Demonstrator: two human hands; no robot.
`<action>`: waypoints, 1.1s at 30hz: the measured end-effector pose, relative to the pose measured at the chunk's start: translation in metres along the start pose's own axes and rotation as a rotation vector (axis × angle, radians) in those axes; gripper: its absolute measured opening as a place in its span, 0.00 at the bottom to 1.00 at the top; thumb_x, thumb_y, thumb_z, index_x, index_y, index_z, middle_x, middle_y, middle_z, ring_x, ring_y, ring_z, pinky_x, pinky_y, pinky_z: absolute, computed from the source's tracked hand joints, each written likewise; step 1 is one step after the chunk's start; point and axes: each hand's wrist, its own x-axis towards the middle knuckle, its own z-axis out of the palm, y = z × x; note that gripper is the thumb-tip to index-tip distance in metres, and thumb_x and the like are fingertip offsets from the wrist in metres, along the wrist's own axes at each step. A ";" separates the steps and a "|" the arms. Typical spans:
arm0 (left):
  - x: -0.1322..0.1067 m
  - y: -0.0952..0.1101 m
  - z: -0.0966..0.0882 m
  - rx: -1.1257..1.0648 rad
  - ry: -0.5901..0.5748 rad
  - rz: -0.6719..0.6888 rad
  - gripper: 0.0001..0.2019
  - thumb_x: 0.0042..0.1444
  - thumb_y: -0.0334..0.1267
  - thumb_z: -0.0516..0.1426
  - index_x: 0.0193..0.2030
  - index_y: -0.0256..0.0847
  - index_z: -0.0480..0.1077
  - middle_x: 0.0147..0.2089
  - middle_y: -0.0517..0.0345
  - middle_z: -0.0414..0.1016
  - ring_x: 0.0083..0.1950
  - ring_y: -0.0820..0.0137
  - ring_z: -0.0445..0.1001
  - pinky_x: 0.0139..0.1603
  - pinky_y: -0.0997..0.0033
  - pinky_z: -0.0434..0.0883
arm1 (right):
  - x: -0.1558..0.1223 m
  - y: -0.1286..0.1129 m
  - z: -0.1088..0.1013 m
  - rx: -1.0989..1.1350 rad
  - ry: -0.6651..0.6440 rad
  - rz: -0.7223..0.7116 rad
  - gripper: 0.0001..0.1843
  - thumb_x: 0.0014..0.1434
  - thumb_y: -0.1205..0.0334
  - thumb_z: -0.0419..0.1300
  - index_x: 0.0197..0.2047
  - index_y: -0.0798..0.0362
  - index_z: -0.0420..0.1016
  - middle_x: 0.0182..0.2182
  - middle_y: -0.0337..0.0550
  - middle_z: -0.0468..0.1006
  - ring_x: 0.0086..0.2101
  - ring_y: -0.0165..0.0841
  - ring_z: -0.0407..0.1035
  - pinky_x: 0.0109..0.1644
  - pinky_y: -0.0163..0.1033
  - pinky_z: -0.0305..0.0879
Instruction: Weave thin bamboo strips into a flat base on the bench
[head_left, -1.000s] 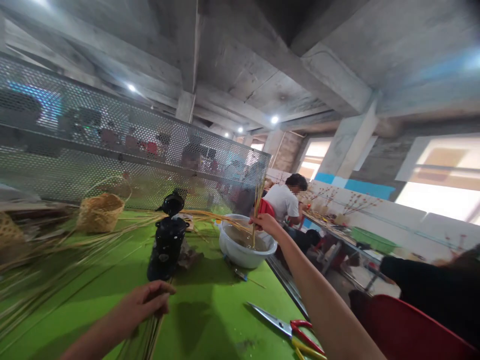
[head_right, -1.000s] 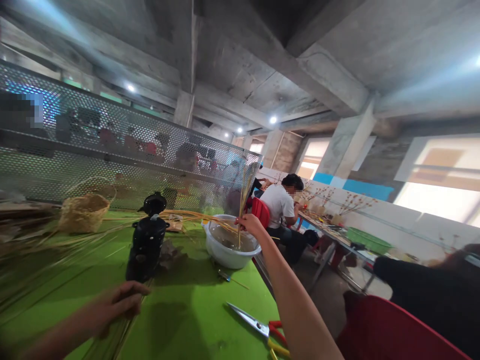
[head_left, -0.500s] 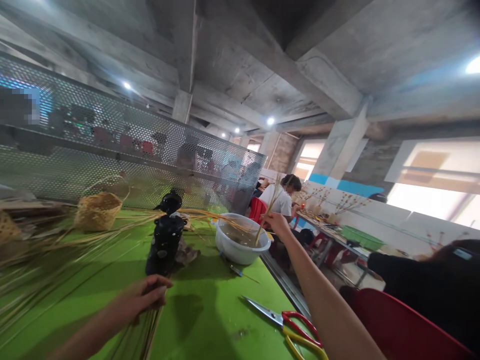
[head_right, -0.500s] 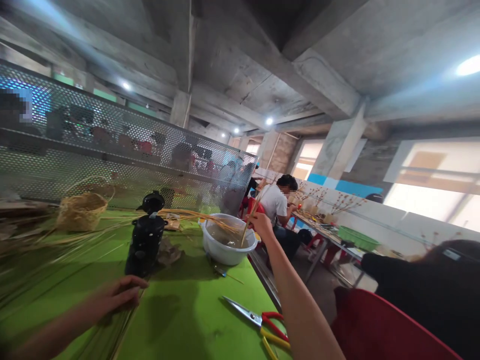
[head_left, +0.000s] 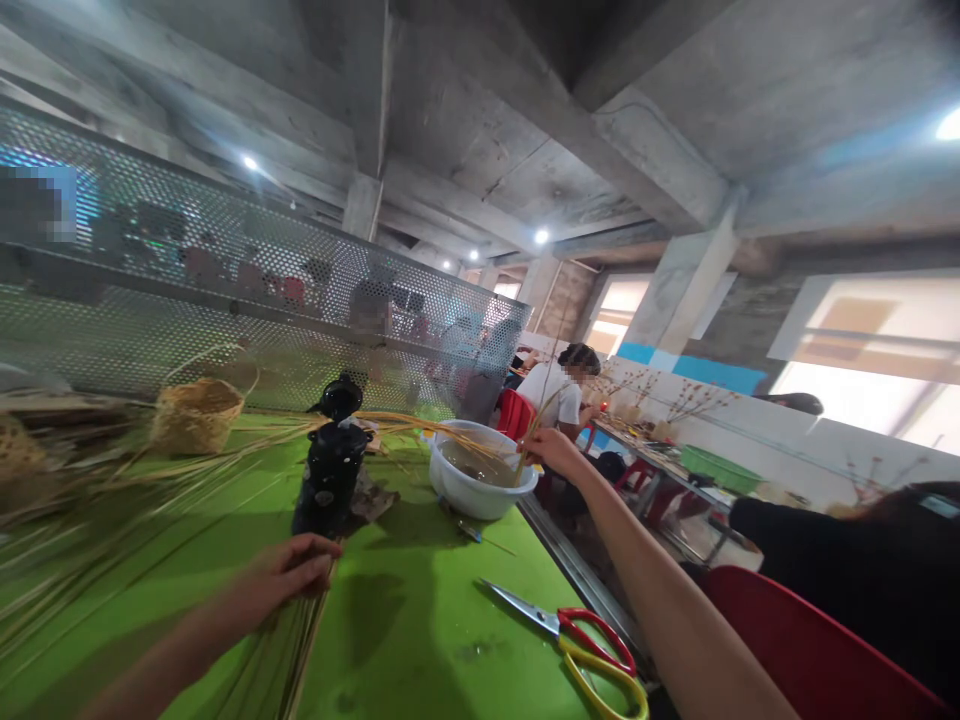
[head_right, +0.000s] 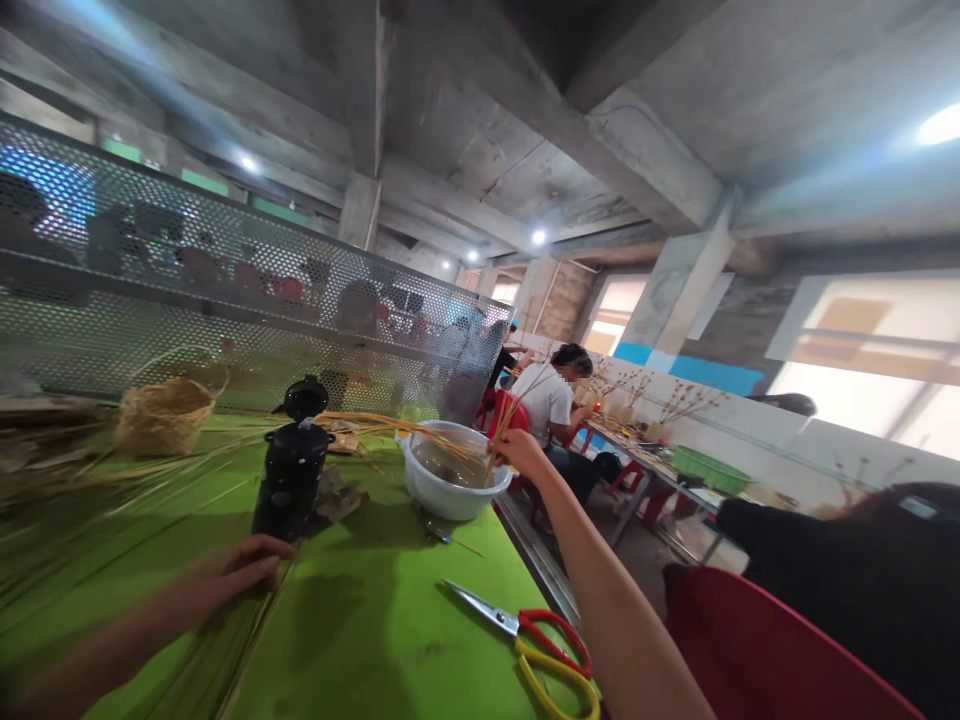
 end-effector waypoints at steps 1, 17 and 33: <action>0.000 0.001 0.000 0.002 0.005 0.003 0.28 0.40 0.63 0.63 0.39 0.42 0.76 0.29 0.57 0.76 0.34 0.64 0.74 0.37 0.68 0.70 | -0.001 -0.004 -0.002 -0.026 0.006 -0.007 0.14 0.58 0.55 0.60 0.28 0.56 0.77 0.21 0.43 0.79 0.23 0.33 0.74 0.28 0.32 0.66; -0.029 0.042 -0.032 -0.239 0.234 0.155 0.24 0.58 0.52 0.59 0.52 0.32 0.74 0.39 0.54 0.79 0.40 0.68 0.74 0.49 0.64 0.69 | -0.096 -0.185 0.021 -0.540 0.085 -0.543 0.18 0.67 0.52 0.50 0.31 0.52 0.72 0.30 0.43 0.75 0.29 0.33 0.68 0.29 0.37 0.49; -0.034 0.040 -0.033 -0.382 0.306 0.197 0.18 0.50 0.50 0.65 0.38 0.36 0.76 0.36 0.56 0.77 0.38 0.70 0.73 0.44 0.70 0.68 | -0.156 -0.279 0.179 -0.480 -0.328 -0.592 0.13 0.67 0.61 0.50 0.40 0.53 0.76 0.38 0.49 0.81 0.36 0.40 0.76 0.35 0.38 0.58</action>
